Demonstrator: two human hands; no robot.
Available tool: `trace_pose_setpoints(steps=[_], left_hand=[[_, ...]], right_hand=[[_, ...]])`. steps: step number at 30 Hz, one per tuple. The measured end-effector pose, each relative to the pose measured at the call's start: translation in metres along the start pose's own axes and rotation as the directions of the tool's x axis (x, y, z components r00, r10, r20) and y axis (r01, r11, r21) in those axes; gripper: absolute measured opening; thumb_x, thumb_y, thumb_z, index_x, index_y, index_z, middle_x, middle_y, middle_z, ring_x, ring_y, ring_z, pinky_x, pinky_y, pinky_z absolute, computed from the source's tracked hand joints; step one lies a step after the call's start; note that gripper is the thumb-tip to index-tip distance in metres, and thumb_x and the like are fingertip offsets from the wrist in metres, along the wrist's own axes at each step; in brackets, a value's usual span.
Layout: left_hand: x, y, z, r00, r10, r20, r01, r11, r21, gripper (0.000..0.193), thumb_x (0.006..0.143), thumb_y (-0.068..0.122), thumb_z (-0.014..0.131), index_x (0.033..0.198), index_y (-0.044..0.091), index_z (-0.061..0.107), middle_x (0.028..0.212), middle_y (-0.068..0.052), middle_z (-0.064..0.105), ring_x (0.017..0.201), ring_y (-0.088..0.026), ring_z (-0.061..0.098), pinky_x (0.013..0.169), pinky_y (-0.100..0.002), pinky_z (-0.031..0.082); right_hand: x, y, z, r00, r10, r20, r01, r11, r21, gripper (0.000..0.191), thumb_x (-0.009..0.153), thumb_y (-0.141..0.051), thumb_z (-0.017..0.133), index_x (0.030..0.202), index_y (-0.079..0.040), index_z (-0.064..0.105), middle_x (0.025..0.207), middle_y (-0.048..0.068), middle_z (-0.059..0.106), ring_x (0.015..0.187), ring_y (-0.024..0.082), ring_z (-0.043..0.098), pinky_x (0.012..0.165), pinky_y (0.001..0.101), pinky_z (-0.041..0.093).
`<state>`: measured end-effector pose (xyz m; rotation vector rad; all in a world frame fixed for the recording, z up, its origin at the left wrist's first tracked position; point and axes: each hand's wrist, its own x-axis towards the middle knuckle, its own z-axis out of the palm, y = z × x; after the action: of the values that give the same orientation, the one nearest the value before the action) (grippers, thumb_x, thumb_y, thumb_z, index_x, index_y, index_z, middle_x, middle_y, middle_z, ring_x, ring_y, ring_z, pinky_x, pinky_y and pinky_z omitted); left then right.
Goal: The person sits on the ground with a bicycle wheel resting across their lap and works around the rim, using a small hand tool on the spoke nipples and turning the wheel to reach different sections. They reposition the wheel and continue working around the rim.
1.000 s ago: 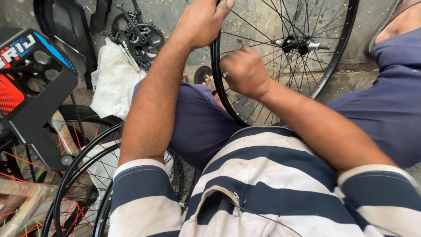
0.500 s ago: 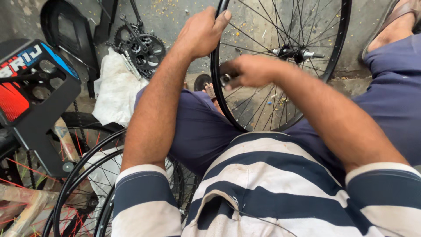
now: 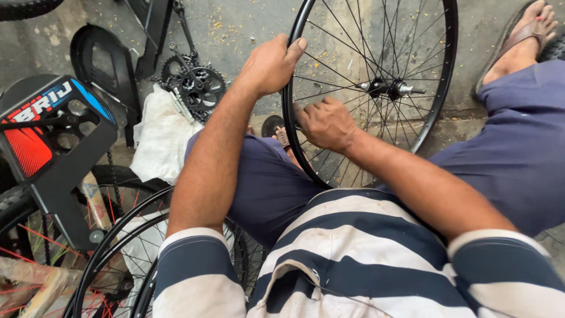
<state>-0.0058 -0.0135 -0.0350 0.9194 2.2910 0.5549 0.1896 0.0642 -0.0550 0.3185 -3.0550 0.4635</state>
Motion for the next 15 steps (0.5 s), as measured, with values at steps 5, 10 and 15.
trace_pose_setpoints(steps=[5,10,15], left_hand=[[0.003,-0.002,0.003,1.0,0.008,-0.01,-0.008,1.0,0.003,0.065,0.103,0.059,0.043,0.104,-0.002,0.062,0.103,-0.031,0.068,0.103,-0.05,0.063,0.089,-0.056,0.048],[0.003,-0.009,0.007,1.0,0.013,-0.019,-0.013,1.0,-0.012,0.061,0.101,0.057,0.045,0.105,-0.002,0.062,0.101,-0.029,0.069,0.101,-0.049,0.063,0.088,-0.056,0.048],[0.012,-0.011,0.012,0.993,0.066,-0.098,-0.079,0.989,-0.128,0.056,0.1,0.054,0.051,0.096,0.001,0.067,0.087,-0.024,0.071,0.086,-0.041,0.07,0.077,-0.051,0.051]], right_hand=[[0.011,0.017,-0.007,0.9,0.149,0.409,-0.332,0.843,0.423,0.041,0.083,-0.022,0.073,0.12,-0.008,0.067,0.093,0.014,0.071,0.087,0.036,0.07,0.077,0.0481,0.054],[0.019,0.04,-0.021,0.863,-0.038,0.504,-0.412,0.525,0.745,0.045,0.084,-0.027,0.079,0.12,-0.006,0.064,0.1,0.009,0.072,0.094,0.029,0.072,0.084,0.0413,0.054],[-0.014,-0.01,-0.016,0.984,0.157,-0.081,-0.117,0.922,0.369,0.028,0.084,-0.025,0.08,0.1,-0.006,0.068,0.089,0.014,0.07,0.086,0.038,0.067,0.079,0.0501,0.051]])
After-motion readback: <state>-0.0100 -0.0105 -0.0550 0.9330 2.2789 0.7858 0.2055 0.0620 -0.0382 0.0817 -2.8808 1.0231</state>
